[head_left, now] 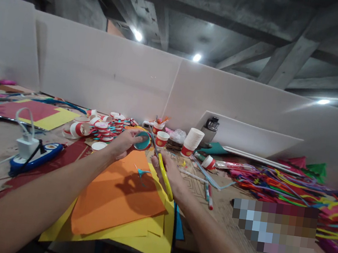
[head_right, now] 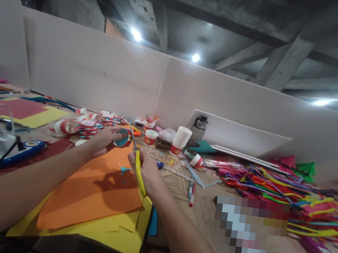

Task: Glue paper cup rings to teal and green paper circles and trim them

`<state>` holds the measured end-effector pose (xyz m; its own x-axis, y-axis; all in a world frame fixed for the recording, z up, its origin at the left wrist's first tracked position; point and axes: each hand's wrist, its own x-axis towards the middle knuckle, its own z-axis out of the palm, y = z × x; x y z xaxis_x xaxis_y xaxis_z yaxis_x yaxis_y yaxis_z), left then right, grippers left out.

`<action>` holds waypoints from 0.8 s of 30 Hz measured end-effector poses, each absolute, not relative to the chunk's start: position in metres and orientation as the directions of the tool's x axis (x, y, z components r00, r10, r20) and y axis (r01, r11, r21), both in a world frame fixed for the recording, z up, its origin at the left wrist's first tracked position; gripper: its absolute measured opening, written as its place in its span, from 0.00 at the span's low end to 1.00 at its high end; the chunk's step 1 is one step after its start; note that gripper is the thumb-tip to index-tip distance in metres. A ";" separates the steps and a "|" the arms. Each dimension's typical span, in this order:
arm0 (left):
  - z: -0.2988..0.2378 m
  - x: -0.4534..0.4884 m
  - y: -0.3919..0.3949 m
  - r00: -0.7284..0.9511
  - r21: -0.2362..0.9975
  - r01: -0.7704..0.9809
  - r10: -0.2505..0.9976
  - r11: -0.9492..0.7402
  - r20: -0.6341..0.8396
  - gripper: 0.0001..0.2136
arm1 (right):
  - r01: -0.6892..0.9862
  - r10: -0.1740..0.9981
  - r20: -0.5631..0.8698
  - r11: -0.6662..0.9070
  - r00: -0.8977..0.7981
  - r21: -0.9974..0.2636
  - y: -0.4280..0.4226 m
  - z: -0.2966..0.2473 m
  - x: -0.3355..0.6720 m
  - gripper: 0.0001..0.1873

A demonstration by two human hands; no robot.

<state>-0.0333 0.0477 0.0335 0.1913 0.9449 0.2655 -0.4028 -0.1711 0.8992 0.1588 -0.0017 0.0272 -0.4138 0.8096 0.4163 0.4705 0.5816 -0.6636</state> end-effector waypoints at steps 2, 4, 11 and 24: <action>0.034 -0.034 0.048 0.197 0.900 -0.398 0.941 -0.180 0.275 0.15 | 0.477 0.812 0.415 0.580 -0.411 -0.660 -0.001 0.027 0.159 0.16; 0.034 -0.035 0.048 0.207 0.903 -0.387 0.937 -0.187 0.282 0.15 | 0.488 0.815 0.413 0.576 -0.407 -0.655 -0.001 0.027 0.159 0.17; 0.034 -0.038 0.051 0.226 0.914 -0.357 0.932 -0.192 0.284 0.15 | 0.482 0.811 0.414 0.580 -0.413 -0.656 -0.001 0.027 0.159 0.16; 0.033 -0.036 0.051 0.174 0.899 -0.388 0.941 -0.205 0.290 0.13 | 0.507 0.812 0.404 0.580 -0.421 -0.637 -0.001 0.027 0.159 0.15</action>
<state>-0.0359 0.0510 0.0329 0.1741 0.9412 0.2896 -0.3882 -0.2047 0.8986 0.1589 -0.0005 0.0271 -0.4210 0.8123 0.4038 0.5074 0.5798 -0.6374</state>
